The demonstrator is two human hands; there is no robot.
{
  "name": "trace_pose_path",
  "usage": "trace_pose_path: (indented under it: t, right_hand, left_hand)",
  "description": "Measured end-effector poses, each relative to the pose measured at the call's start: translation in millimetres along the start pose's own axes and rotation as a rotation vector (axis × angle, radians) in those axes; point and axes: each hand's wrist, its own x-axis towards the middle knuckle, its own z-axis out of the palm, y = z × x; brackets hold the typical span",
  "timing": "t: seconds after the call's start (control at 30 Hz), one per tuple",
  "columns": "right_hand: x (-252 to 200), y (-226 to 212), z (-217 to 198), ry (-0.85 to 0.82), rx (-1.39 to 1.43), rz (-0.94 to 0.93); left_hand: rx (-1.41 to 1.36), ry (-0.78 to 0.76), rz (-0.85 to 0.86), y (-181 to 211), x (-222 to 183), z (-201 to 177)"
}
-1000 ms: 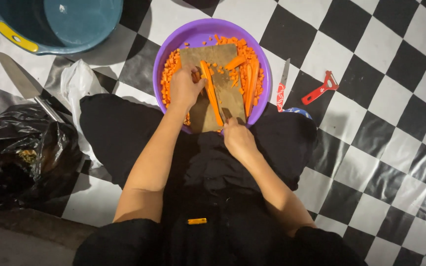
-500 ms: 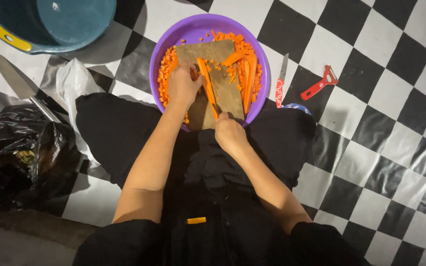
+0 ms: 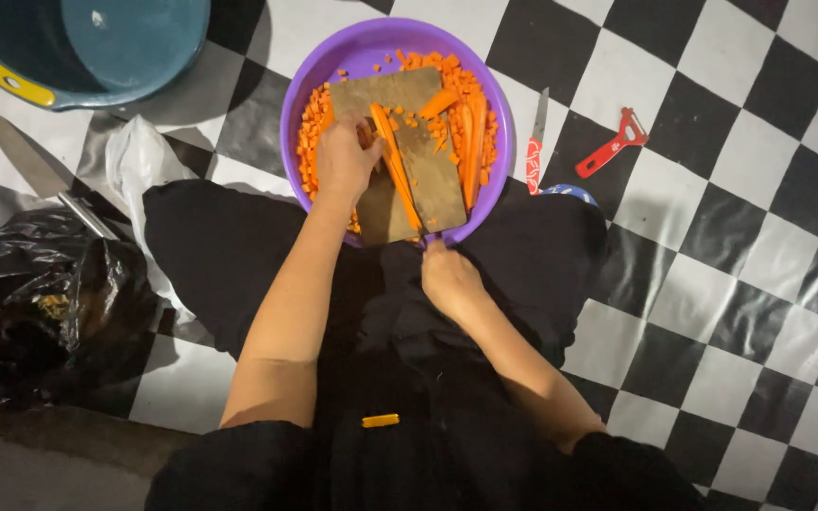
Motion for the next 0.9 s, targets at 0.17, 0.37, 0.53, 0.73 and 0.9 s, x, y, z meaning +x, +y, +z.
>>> trace_pose_path:
  t: [0.17,0.37,0.53,0.73,0.9]
  right_hand:
    - [-19.0,13.2,-0.1,0.009,0.032,0.034]
    - [-4.0,29.7,-2.7,0.119,0.107,-0.101]
    - [-15.7,24.6,-22.1,0.05,0.294,-0.067]
    - [-1.1,44.1,-11.5,0.015,0.444,-0.116]
    - [-4.4,46.2,-18.2,0.018,0.491,-0.137]
  left_hand:
    - [-0.005,0.04,0.013,7.3,-5.0,-5.8]
    - [0.054,0.102,-0.083,10.4,-20.5,-6.3]
    - [0.246,0.101,-0.095,19.9,-28.1,10.1]
    - [0.47,0.188,-0.152,-4.1,4.0,53.5]
    - [0.511,0.076,0.005,46.8,-6.7,25.7]
